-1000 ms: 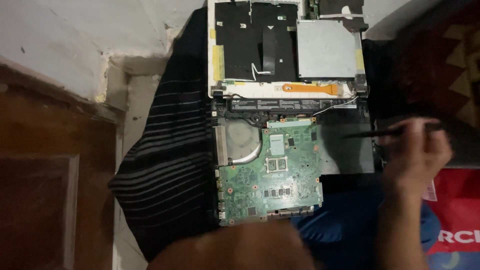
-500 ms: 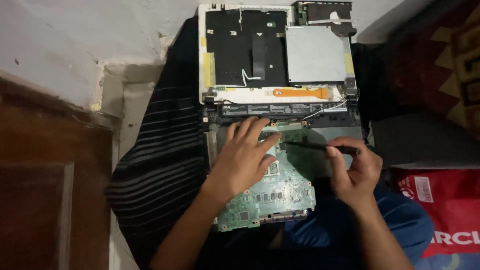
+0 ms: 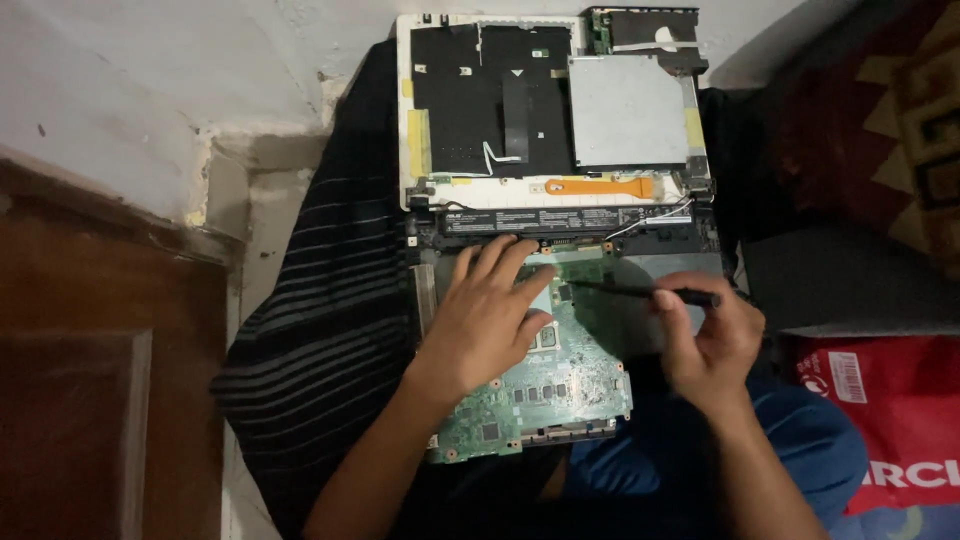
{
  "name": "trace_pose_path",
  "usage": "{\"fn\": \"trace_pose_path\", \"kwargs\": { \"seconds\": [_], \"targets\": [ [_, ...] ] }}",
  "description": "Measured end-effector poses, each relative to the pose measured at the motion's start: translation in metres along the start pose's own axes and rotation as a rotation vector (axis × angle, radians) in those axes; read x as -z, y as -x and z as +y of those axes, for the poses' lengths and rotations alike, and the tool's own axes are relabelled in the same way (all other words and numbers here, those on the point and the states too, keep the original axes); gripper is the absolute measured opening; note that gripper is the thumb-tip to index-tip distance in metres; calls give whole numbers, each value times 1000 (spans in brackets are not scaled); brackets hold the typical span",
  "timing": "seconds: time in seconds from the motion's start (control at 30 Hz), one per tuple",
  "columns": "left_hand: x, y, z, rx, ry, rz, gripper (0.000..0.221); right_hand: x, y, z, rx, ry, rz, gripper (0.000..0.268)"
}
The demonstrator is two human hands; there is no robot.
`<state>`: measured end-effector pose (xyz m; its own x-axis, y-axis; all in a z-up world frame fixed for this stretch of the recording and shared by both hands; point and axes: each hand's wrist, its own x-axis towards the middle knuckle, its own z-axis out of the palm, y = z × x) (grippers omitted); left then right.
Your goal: Removing internal components including the motherboard and shielding from a laptop chassis.
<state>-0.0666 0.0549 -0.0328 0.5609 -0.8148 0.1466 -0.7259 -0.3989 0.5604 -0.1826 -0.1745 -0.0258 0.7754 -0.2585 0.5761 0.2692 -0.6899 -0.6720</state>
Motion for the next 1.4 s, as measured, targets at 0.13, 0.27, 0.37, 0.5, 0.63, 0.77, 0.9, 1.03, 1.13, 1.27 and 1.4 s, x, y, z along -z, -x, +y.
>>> {"fn": "trace_pose_path", "kwargs": {
  "seconds": [0.13,0.27,0.37,0.5,0.63,0.77,0.9,1.03,1.13,1.27,1.4],
  "targets": [
    [15,5,11,22,83,-62,56,9,13,38,-36,-22,121,19],
    [10,20,17,17,-70,-64,86,17,4,25,-136,-67,137,23],
    [22,29,28,8,-53,-64,96,18,3,28,-171,-144,136,20],
    [24,40,32,131,-286,-149,113,20,1,17,-228,-105,180,25],
    [0,65,44,84,-334,-111,139,40,-7,11,-210,58,58,29],
    [-35,89,37,-9,-908,108,194,61,-7,40,-461,66,173,24],
    [-39,91,35,-2,-826,76,182,77,-22,50,-734,-86,10,10],
    [-40,93,35,3,-523,19,150,87,-11,89,-725,-191,-194,3],
    [-30,88,39,42,-332,-78,138,88,-15,88,-627,206,-337,13],
    [-25,82,45,115,-353,-200,128,76,-23,68,-666,313,-405,18],
    [-30,85,39,63,-408,-147,131,65,-17,81,-536,350,-397,20]
  ]
}}
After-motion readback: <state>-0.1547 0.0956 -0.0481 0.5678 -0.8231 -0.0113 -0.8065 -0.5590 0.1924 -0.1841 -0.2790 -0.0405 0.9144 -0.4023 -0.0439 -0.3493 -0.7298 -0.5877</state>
